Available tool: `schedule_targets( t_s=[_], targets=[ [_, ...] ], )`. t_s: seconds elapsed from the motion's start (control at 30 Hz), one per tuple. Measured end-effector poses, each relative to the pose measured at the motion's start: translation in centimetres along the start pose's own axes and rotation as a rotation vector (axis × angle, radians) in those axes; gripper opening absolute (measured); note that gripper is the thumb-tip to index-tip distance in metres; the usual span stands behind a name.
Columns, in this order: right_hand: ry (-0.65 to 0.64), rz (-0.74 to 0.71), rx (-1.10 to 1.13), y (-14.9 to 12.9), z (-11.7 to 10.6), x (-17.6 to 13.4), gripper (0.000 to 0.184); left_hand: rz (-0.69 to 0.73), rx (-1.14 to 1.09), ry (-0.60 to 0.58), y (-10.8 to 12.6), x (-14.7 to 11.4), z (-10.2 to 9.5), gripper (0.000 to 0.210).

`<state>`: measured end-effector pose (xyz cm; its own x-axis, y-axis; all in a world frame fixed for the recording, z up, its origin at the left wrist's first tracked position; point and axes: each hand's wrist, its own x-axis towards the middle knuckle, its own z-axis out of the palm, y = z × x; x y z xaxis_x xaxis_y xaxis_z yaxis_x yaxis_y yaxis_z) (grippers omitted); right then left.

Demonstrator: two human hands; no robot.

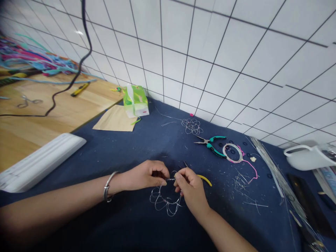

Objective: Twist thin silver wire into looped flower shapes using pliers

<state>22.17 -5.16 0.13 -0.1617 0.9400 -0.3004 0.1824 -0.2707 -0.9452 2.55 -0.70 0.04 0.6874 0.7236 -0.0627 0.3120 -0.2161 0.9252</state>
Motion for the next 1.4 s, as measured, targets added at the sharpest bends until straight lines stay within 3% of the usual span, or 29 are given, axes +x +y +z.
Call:
schedule_targets(
  t_s=[0.5, 0.73, 1.0, 1.4],
  targets=[
    [-0.012, 0.034, -0.022, 0.14, 0.03, 0.12, 0.025, -0.101, -0.171, 0.012, -0.17, -0.05, 0.52, 0.017],
    [-0.014, 0.028, -0.013, 0.08, -0.07, 0.19, 0.026, -0.079, -0.185, 0.050, 0.16, -0.25, 0.63, 0.021],
    [-0.006, 0.016, 0.001, -0.11, -0.02, 0.11, 0.024, 0.015, -0.056, 0.112, 0.61, -0.46, 0.63, 0.016],
    [-0.028, 0.014, -0.003, -0.10, -0.08, 0.24, 0.023, 0.011, -0.111, 0.102, 0.04, -0.21, 0.85, 0.014]
  ],
)
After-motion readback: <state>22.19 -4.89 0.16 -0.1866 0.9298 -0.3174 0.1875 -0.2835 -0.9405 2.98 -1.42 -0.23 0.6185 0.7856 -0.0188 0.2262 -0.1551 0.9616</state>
